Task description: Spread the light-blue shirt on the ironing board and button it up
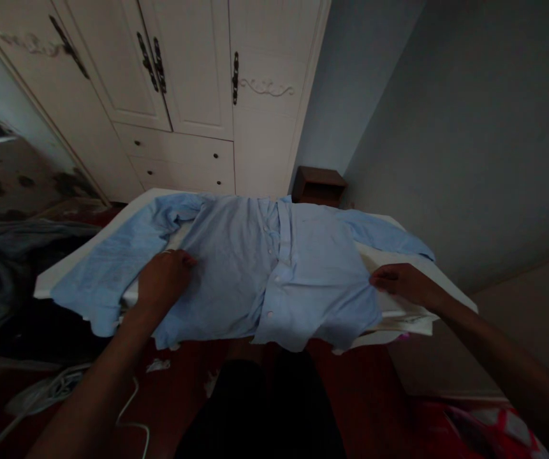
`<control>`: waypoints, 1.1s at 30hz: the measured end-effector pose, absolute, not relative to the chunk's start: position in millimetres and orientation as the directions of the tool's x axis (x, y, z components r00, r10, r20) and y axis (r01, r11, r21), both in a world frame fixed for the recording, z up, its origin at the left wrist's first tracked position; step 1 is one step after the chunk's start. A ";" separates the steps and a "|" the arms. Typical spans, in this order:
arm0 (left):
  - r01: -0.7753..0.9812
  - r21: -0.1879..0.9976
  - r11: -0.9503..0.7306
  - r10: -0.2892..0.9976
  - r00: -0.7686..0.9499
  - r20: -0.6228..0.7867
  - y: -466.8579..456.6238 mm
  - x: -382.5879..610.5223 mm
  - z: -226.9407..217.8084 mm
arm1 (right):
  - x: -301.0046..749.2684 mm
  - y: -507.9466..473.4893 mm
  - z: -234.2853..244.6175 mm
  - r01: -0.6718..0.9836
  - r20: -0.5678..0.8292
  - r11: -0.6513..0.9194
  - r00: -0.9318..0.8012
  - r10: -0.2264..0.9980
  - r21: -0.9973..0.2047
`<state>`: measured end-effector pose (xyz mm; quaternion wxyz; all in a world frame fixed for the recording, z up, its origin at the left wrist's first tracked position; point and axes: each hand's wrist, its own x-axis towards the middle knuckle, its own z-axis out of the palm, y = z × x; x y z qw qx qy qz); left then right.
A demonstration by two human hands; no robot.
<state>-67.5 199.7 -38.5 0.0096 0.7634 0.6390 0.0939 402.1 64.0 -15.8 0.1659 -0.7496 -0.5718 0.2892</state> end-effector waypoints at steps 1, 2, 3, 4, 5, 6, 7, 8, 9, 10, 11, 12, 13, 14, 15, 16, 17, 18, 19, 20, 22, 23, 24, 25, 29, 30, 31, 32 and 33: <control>0.975 0.110 -0.191 0.975 0.175 0.141 199.5 -67.4 -39.1 | 407.5 63.4 -12.9 0.754 -0.254 -0.302 0.183 0.950 -0.584; 0.976 0.090 -0.196 0.972 0.181 0.152 199.0 -67.1 -39.8 | 412.6 62.7 -10.2 0.748 -0.267 -0.313 0.187 0.945 -0.585; 0.977 0.075 -0.198 0.970 0.184 0.161 198.2 -66.6 -40.4 | 417.2 62.1 -8.0 0.741 -0.277 -0.326 0.195 0.941 -0.587; 0.978 0.064 -0.197 0.969 0.184 0.168 197.4 -66.1 -41.0 | 421.2 61.4 -6.4 0.732 -0.285 -0.340 0.204 0.936 -0.590; 0.979 0.055 -0.197 0.967 0.185 0.173 196.5 -65.5 -41.4 | 424.4 60.8 -5.7 0.723 -0.293 -0.351 0.211 0.932 -0.595; 0.980 0.047 -0.195 0.967 0.183 0.177 195.7 -65.0 -41.7 | 426.9 60.1 -5.6 0.714 -0.298 -0.361 0.220 0.929 -0.600; 0.981 0.039 -0.192 0.966 0.182 0.181 195.1 -64.7 -41.9 | 428.3 59.4 -6.0 0.709 -0.297 -0.367 0.227 0.928 -0.603; 0.981 0.034 -0.190 0.966 0.181 0.187 194.4 -64.7 -42.1 | 428.7 58.6 -6.7 0.707 -0.286 -0.364 0.233 0.929 -0.607; 0.981 0.030 -0.191 0.964 0.182 0.193 193.8 -64.9 -42.3 | 428.0 57.6 -7.4 0.706 -0.270 -0.356 0.236 0.934 -0.613; 0.980 0.027 -0.196 0.962 0.187 0.201 193.2 -65.3 -42.4 | 426.2 56.5 -7.9 0.705 -0.250 -0.347 0.242 0.938 -0.619; 0.978 0.027 -0.206 0.958 0.195 0.209 192.3 -65.9 -42.6 | 423.1 54.9 -8.1 0.706 -0.226 -0.340 0.253 0.941 -0.621; 0.975 0.032 -0.219 0.952 0.206 0.227 191.2 -66.5 -42.7 | 418.6 53.0 -7.8 0.713 -0.205 -0.334 0.264 0.943 -0.617; 0.969 0.043 -0.244 0.940 0.226 0.255 189.7 -67.0 -42.6 | 412.8 50.6 -7.2 0.726 -0.187 -0.327 0.269 0.945 -0.605; 0.959 0.058 -0.276 0.923 0.248 0.294 187.8 -67.1 -42.3 | 405.4 47.7 -6.3 0.746 -0.166 -0.316 0.272 0.948 -0.586; 0.944 0.079 -0.321 0.899 0.278 0.338 185.3 -66.6 -41.7 | 396.7 44.3 -5.4 0.774 -0.141 -0.297 0.264 0.954 -0.559; 0.921 0.105 -0.374 0.871 0.310 0.382 182.3 -65.5 -40.9 | 386.7 40.8 -4.7 0.806 -0.115 -0.270 0.248 0.962 -0.526; 0.890 0.137 -0.436 0.839 0.346 0.419 178.9 -63.4 -40.0 | 375.9 37.1 -4.4 0.840 -0.084 -0.234 0.222 0.971 -0.490; 0.848 0.174 -0.501 0.808 0.386 0.445 175.2 -60.5 -39.1 | 364.7 33.7 -4.8 0.874 -0.060 -0.197 0.191 0.980 -0.445; 0.799 0.216 -0.562 0.782 0.428 0.453 171.5 -56.7 -38.5 | 353.7 30.8 -5.9 0.906 -0.048 -0.154 0.147 0.988 -0.394; 0.746 0.257 -0.614 0.761 0.473 0.445 168.1 -52.2 -38.5 | 343.5 28.7 -7.9 0.937 -0.023 -0.099 0.096 0.995 -0.334; 0.651 0.320 -0.688 0.720 0.561 0.407 163.1 -42.0 -40.6 | 327.5 27.2 -13.9 0.975 0.066 0.050 -0.036 0.997 -0.217; 0.616 0.335 -0.713 0.701 0.602 0.384 162.1 -37.0 -42.7 | 322.1 27.8 -17.4 0.978 0.105 0.126 -0.110 0.988 -0.167; 0.591 0.339 -0.732 0.681 0.637 0.361 162.0 -32.4 -45.2 | 318.5 29.1 -20.8 0.972 0.129 0.195 -0.179 0.975 -0.128; 0.576 0.336 -0.745 0.667 0.660 0.346 162.8 -28.5 -47.8 | 316.5 30.6 -23.9 0.963 0.137 0.250 -0.236 0.962 -0.099; 0.617 0.287 -0.733 0.680 0.672 0.293 169.2 -21.2 -53.7 | 319.2 34.1 -28.0 0.934 0.105 0.357 -0.353 0.930 -0.025; 0.647 0.260 -0.717 0.697 0.659 0.281 170.1 -21.0 -53.8 | 321.5 33.5 -27.0 0.929 0.098 0.370 -0.368 0.925 -0.011; 0.679 0.228 -0.698 0.715 0.644 0.273 170.5 -20.9 -53.7 | 324.3 32.3 -25.4 0.924 0.091 0.382 -0.381 0.920 -0.001; 0.706 0.195 -0.681 0.729 0.629 0.269 170.4 -20.8 -53.6 | 327.3 30.8 -23.6 0.920 0.083 0.392 -0.391 0.917 0.005; 0.727 0.166 -0.666 0.740 0.616 0.270 169.7 -20.7 -53.6 | 330.5 29.1 -21.6 0.918 0.075 0.396 -0.396 0.915 0.008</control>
